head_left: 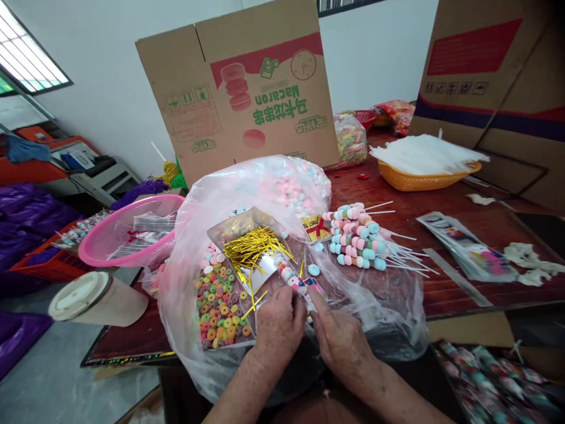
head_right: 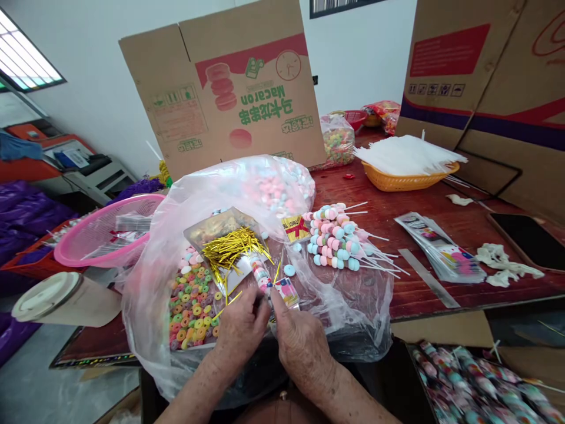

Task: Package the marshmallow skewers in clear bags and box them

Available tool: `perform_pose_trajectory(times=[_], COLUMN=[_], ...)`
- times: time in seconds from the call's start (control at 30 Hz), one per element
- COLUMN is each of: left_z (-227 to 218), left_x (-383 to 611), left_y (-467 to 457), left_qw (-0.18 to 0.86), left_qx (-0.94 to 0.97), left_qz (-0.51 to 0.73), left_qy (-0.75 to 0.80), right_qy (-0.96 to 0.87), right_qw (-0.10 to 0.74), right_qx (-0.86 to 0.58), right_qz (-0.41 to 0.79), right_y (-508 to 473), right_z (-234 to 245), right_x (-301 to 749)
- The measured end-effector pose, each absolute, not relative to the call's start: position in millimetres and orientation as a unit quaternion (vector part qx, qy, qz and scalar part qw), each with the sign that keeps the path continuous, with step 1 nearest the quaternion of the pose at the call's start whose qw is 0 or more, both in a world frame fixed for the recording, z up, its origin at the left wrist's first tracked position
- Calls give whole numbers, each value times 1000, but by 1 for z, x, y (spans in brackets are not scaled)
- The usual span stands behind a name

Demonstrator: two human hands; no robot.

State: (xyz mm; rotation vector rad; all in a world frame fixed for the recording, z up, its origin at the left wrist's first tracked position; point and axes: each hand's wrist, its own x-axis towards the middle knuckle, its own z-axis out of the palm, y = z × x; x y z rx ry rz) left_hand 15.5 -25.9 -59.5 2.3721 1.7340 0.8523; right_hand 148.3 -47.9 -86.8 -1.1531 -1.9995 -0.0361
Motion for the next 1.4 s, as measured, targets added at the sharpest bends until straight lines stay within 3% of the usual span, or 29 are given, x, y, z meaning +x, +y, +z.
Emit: perform_pose_trajectory(times=[0.1, 0.23, 0.43, 0.53, 0.77, 0.9, 1.1, 1.23, 1.4], left_z=[-63, -65, -69, -67, -51, -45, -45, -32, 16], left_x=[14, 10, 7, 7, 15, 21, 26, 18, -12], left_y=[-28, -28, -19, -20, -29, -28, -24, -26, -16], left_qw=[73, 90, -16, -21, 199, 238, 183, 147, -29], left_qx=[785, 709, 793, 809, 779, 775, 770, 814, 873], left_qz=[303, 350, 288, 299, 397, 401, 391, 374, 249], left_qy=[536, 606, 537, 506, 443, 426, 469, 419, 419], right_qy=[-794, -792, -793, -797, -819, -818, -805, -817, -819], right_qw=[400, 397, 398, 390, 382, 375, 377, 389, 381], right_qx=[-457, -464, -460, -461, -428, -430, -456, -416, -396], right_qz=[-20, -21, -29, -22, 16, 78, 51, 87, 167], right_y=[-46, -43, -44, -45, -34, -26, -19, -16, -17], right_z=[-88, -90, -89, -86, -81, -77, -71, -63, -30], right_x=[149, 149, 145, 144, 150, 156, 159, 165, 182])
